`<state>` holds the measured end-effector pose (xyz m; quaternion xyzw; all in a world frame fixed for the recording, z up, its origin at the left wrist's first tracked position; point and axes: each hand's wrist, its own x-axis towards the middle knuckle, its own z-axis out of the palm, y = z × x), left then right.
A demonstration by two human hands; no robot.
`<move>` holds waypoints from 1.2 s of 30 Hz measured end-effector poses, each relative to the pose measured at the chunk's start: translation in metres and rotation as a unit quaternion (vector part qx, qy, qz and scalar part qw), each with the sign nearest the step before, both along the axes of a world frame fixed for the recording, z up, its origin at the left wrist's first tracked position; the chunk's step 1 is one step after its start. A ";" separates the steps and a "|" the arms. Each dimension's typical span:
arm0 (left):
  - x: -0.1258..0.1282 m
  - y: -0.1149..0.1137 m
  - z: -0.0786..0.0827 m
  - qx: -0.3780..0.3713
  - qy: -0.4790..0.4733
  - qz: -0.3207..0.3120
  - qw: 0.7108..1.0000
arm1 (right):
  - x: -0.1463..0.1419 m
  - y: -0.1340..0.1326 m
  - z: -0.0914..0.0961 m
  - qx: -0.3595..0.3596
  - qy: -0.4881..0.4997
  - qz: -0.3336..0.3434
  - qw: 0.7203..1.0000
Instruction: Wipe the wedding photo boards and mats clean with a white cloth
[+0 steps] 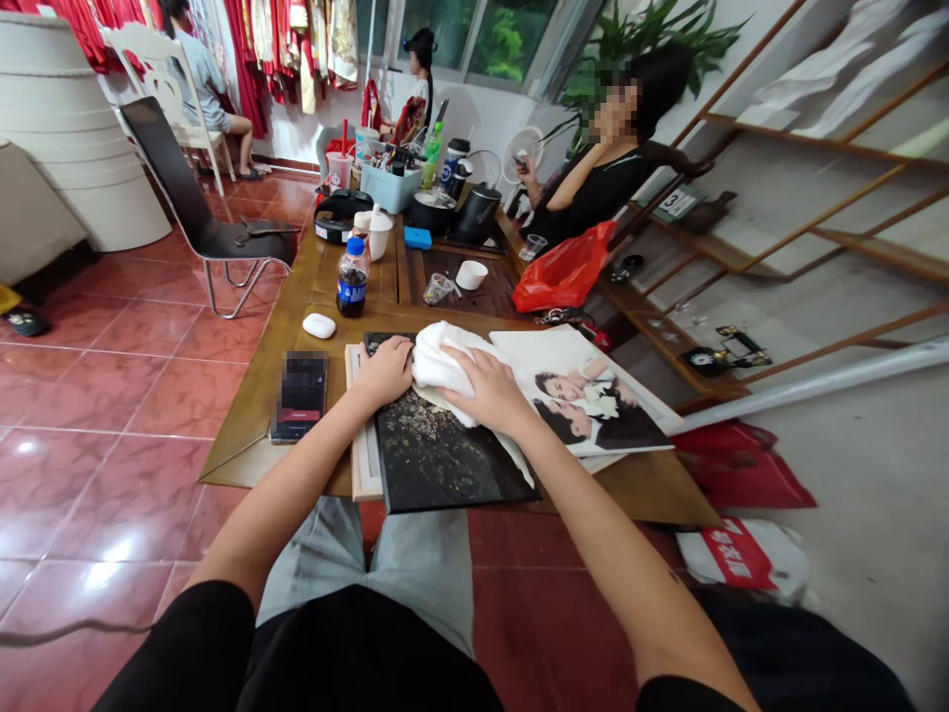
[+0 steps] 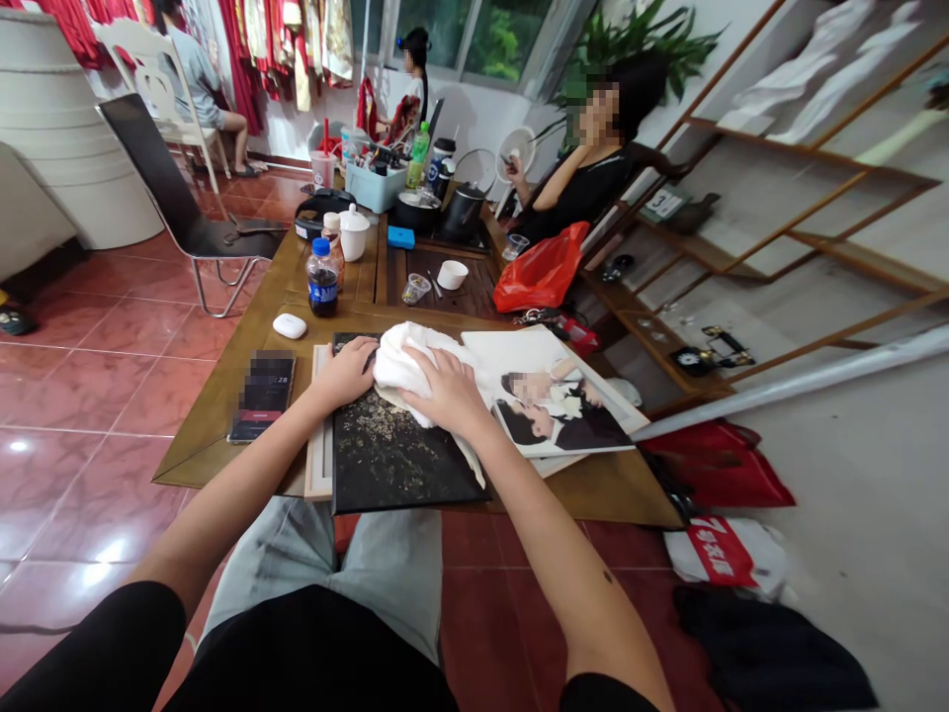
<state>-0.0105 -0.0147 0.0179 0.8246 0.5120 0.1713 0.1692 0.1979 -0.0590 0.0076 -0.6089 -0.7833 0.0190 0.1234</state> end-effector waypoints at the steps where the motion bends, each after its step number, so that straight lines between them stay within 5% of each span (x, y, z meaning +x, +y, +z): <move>1: 0.000 0.000 0.000 0.001 -0.001 0.001 1.000 | 0.001 -0.006 0.000 0.003 -0.003 0.004 1.000; 22: 0.002 -0.004 0.000 0.031 -0.016 0.001 0.999 | -0.014 -0.148 -0.017 0.131 -0.007 0.019 0.991; 28: 0.002 -0.002 -0.003 0.035 -0.019 -0.003 0.999 | -0.044 -0.155 -0.011 0.134 0.007 0.001 0.991; 36: 0.002 0.000 0.000 0.020 -0.005 -0.010 1.000 | -0.089 -0.145 -0.009 0.094 0.022 0.059 0.994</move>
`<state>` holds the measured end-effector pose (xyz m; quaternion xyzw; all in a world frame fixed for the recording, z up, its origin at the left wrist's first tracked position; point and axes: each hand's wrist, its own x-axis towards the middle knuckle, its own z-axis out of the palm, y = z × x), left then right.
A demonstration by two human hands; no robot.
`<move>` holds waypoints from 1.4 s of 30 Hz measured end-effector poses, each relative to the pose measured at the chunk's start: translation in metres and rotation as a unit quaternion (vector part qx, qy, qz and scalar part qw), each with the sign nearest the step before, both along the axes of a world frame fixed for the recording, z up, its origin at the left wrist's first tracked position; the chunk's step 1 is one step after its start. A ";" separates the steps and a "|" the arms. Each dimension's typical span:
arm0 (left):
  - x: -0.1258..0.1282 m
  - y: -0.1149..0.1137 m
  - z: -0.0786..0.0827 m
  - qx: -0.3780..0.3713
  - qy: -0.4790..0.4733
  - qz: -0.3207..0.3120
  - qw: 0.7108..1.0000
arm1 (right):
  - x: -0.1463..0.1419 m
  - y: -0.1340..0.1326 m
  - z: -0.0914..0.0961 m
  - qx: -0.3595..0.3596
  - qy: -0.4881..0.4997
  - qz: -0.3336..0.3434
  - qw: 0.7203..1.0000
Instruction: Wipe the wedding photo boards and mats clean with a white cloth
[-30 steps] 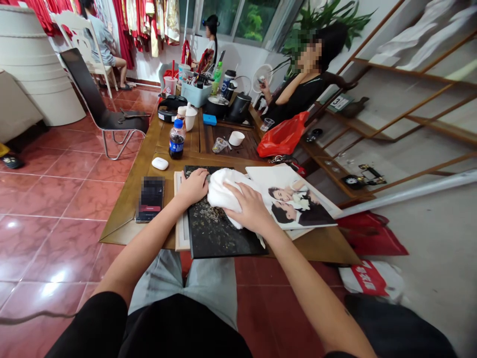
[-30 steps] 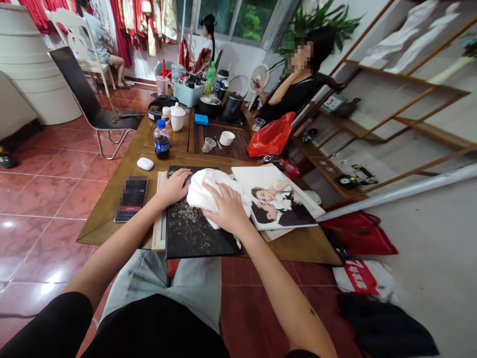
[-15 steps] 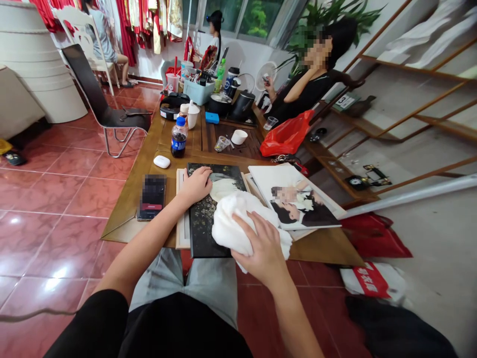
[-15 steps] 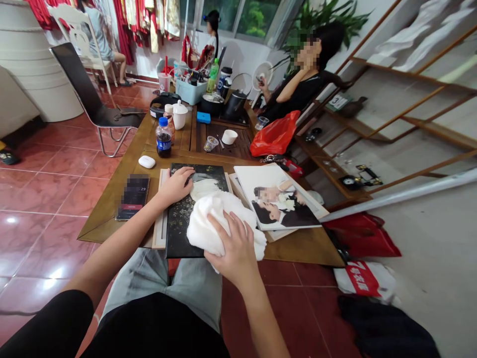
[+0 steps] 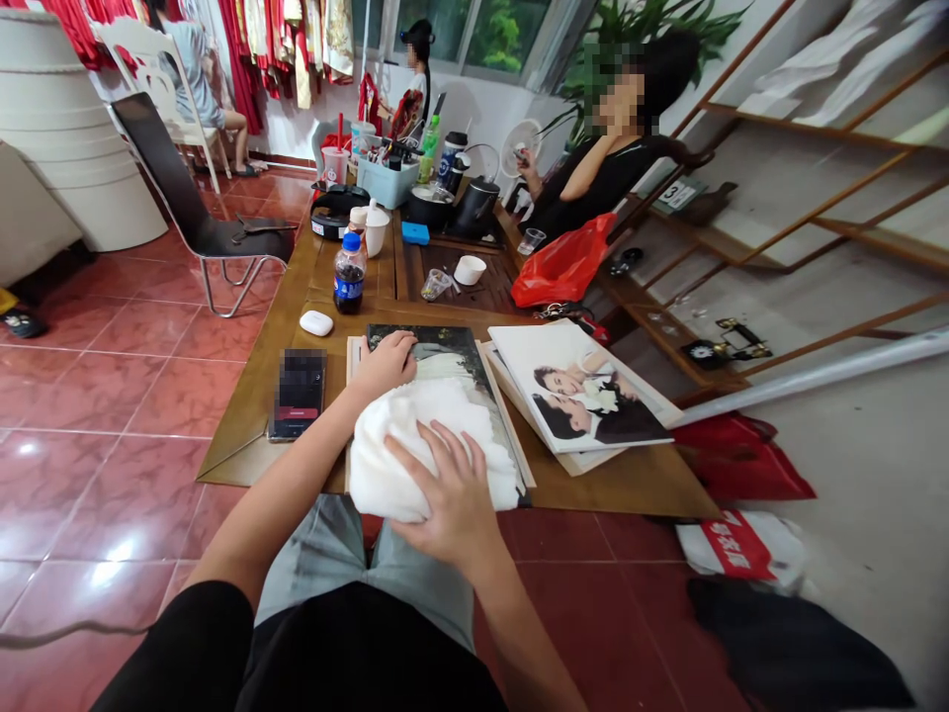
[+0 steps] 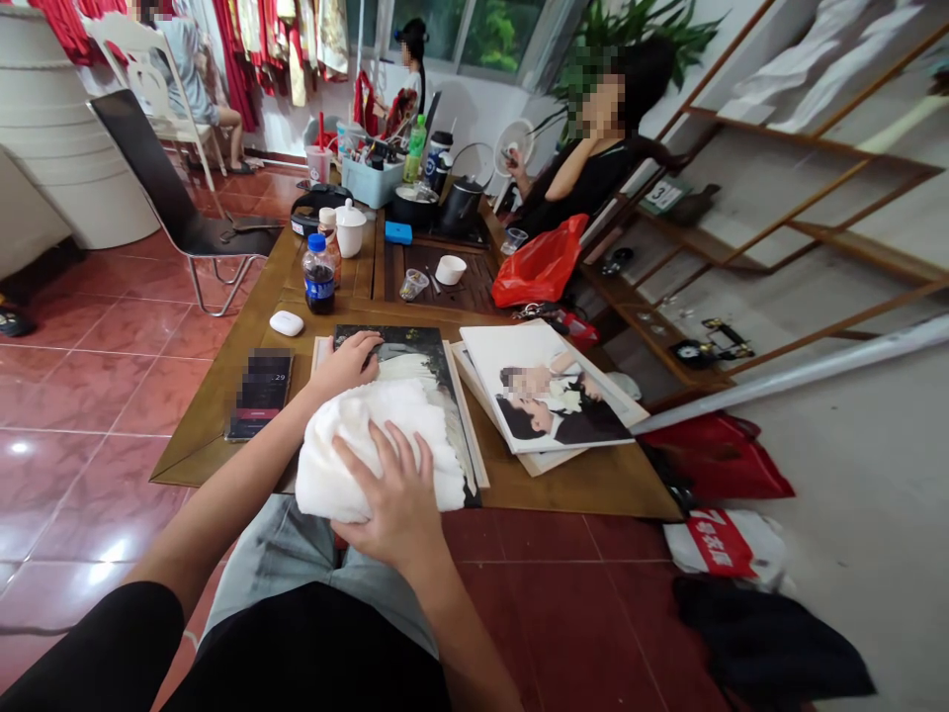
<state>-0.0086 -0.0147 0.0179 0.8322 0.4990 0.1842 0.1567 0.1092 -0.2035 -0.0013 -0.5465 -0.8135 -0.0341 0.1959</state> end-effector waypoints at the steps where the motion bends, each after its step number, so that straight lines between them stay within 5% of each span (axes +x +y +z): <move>1: 0.000 0.000 0.001 -0.002 0.000 -0.001 1.000 | -0.002 0.000 0.000 -0.001 0.001 0.005 1.000; 7: 0.000 -0.001 0.001 -0.001 -0.003 0.001 1.000 | 0.006 -0.001 0.002 -0.015 0.030 -0.003 0.999; 19: -0.001 -0.002 -0.001 0.012 -0.006 -0.001 1.000 | 0.071 -0.008 -0.010 0.036 0.028 -0.117 0.992; 33: 0.001 0.000 0.000 0.001 0.008 0.001 1.000 | 0.006 0.010 0.007 -0.026 0.017 -0.011 0.999; 42: -0.002 -0.002 -0.002 0.012 0.002 0.003 1.000 | 0.027 0.011 0.005 -0.021 0.046 -0.052 0.997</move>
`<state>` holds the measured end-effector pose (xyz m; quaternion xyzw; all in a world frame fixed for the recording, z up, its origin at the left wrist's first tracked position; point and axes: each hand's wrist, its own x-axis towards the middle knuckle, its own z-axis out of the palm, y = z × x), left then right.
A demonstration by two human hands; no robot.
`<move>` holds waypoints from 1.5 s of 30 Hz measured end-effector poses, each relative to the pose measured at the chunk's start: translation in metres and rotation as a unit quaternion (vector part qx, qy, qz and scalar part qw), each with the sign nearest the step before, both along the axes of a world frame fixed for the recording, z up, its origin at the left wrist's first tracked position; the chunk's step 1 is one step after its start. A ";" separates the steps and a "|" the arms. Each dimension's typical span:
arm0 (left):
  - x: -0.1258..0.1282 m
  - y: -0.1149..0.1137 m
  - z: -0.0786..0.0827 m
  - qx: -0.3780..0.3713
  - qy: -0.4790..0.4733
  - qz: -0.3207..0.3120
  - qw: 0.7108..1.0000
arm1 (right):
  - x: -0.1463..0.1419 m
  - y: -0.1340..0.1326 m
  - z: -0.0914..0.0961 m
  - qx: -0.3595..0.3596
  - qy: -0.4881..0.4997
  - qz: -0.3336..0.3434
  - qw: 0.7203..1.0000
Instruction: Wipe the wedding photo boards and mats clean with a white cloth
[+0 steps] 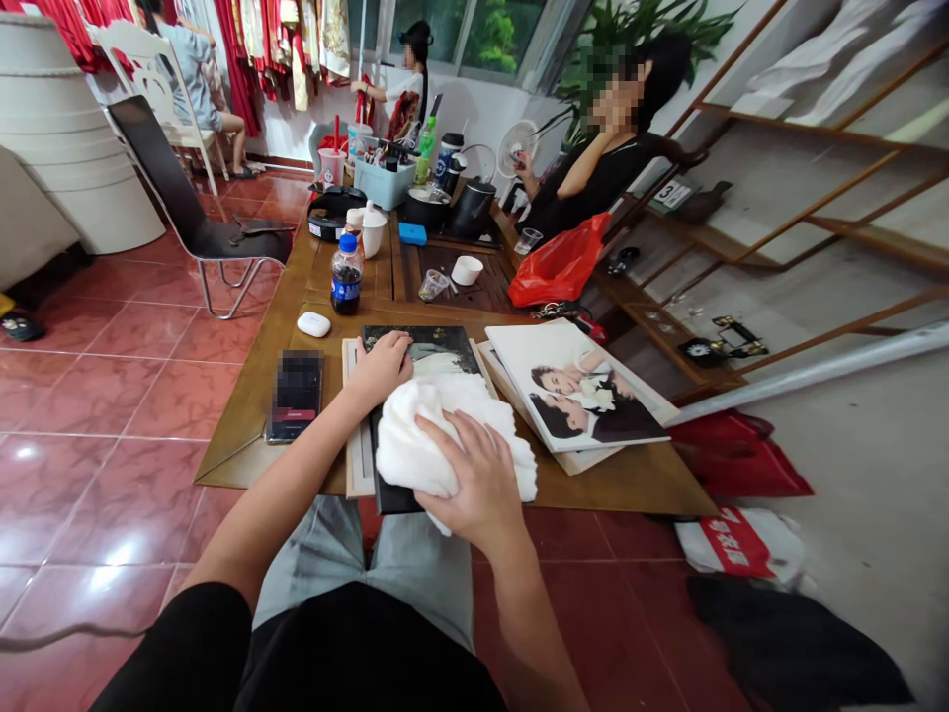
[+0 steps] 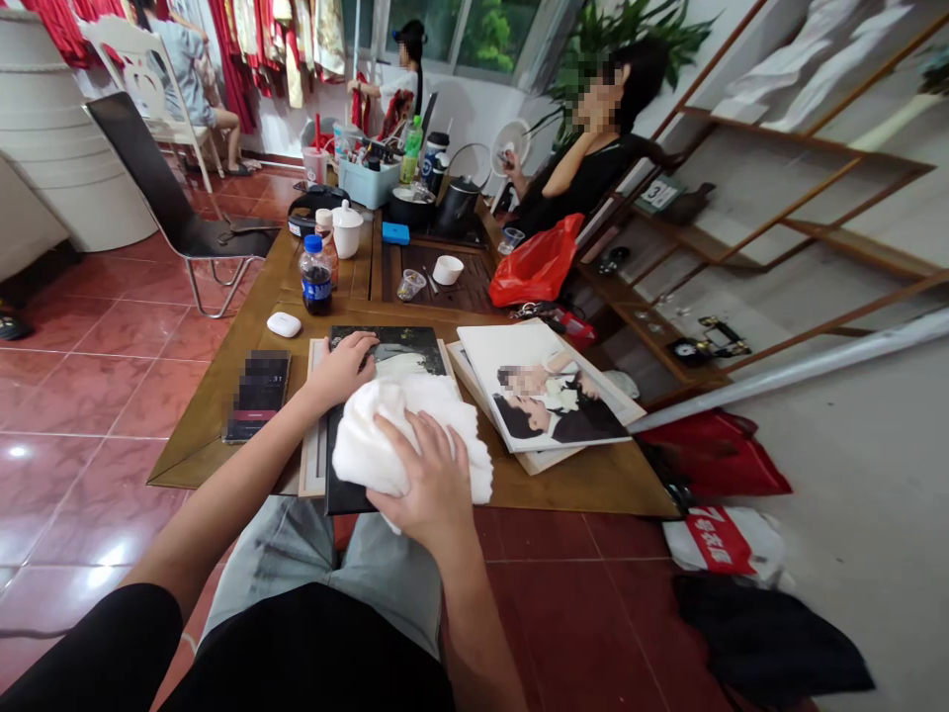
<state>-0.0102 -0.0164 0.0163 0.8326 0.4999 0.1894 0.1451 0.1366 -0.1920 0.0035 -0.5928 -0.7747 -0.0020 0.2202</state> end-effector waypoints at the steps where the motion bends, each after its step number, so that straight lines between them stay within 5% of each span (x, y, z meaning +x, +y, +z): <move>1: 0.000 0.000 0.000 0.003 -0.002 -0.001 1.000 | 0.007 0.000 -0.001 0.005 -0.001 -0.015 1.000; 9: 0.001 -0.002 0.003 -0.004 -0.009 -0.004 1.000 | 0.045 -0.005 -0.010 0.031 -0.023 -0.080 0.996; 23: 0.002 0.004 0.001 -0.014 0.008 -0.006 1.000 | -0.018 0.004 0.002 0.002 -0.015 0.049 0.999; 37: -0.002 0.002 -0.001 0.000 -0.009 -0.013 1.000 | 0.027 -0.002 0.003 -0.011 -0.035 0.044 0.998; 45: -0.004 0.003 0.001 -0.013 0.006 -0.027 1.000 | 0.046 0.047 0.013 -0.081 -0.049 0.043 0.995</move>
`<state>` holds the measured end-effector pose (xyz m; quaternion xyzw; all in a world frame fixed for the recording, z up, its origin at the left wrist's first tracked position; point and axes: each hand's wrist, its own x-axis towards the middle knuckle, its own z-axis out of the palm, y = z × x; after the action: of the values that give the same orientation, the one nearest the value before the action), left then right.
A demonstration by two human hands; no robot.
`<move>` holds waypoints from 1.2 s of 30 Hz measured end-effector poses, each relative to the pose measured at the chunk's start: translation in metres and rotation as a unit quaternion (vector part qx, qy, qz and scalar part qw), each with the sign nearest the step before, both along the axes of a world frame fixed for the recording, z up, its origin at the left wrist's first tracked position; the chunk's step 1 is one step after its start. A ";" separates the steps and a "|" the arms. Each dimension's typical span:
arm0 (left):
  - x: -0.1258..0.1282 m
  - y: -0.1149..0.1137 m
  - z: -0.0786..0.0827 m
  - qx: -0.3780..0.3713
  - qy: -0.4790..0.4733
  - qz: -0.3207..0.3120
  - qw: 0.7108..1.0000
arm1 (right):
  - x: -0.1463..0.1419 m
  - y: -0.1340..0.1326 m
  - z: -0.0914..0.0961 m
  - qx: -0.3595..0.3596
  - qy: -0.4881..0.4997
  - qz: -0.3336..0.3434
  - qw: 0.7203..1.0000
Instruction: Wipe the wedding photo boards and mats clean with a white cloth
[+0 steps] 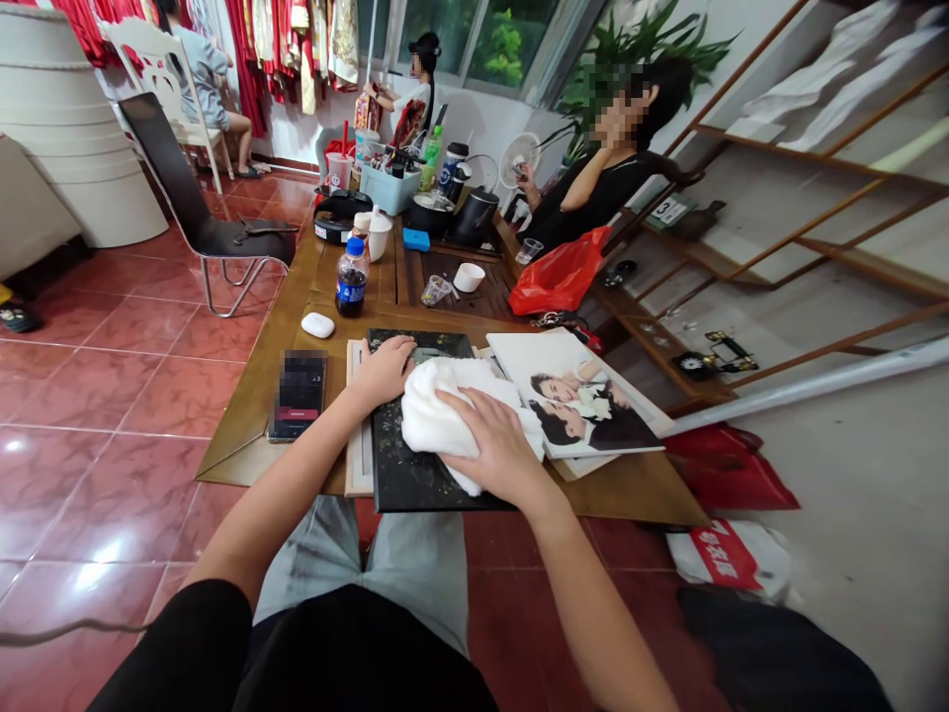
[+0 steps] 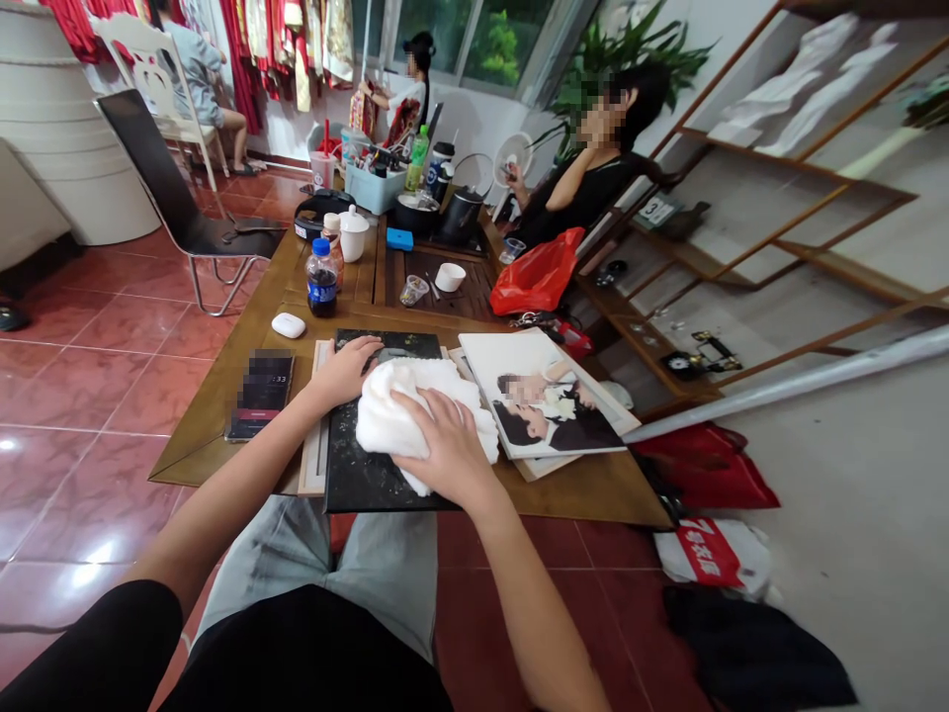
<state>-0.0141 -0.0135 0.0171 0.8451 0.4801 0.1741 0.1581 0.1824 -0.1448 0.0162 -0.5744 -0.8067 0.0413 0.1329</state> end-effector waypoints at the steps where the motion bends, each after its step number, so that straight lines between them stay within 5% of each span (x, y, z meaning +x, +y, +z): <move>1: -0.001 0.000 0.000 -0.001 0.003 -0.005 1.000 | 0.002 0.009 0.002 -0.012 0.000 -0.003 1.000; 12: -0.002 0.002 0.005 -0.022 0.001 -0.013 1.000 | 0.009 0.088 0.007 -0.039 0.007 -0.034 0.999; 18: -0.002 0.003 0.002 -0.020 -0.012 -0.007 1.000 | 0.010 0.108 -0.002 -0.016 0.003 -0.050 0.999; 26: 0.001 -0.001 0.005 -0.025 -0.010 0.012 1.000 | 0.012 0.082 -0.004 0.008 -0.004 -0.029 1.000; 36: 0.004 -0.002 -0.001 0.016 -0.016 0.022 0.999 | 0.012 0.003 -0.015 0.052 -0.023 0.005 0.998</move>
<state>-0.0103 -0.0152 0.0158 0.8337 0.4932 0.1992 0.1481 0.1948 -0.1418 0.0008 -0.5633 -0.8134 -0.0132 0.1442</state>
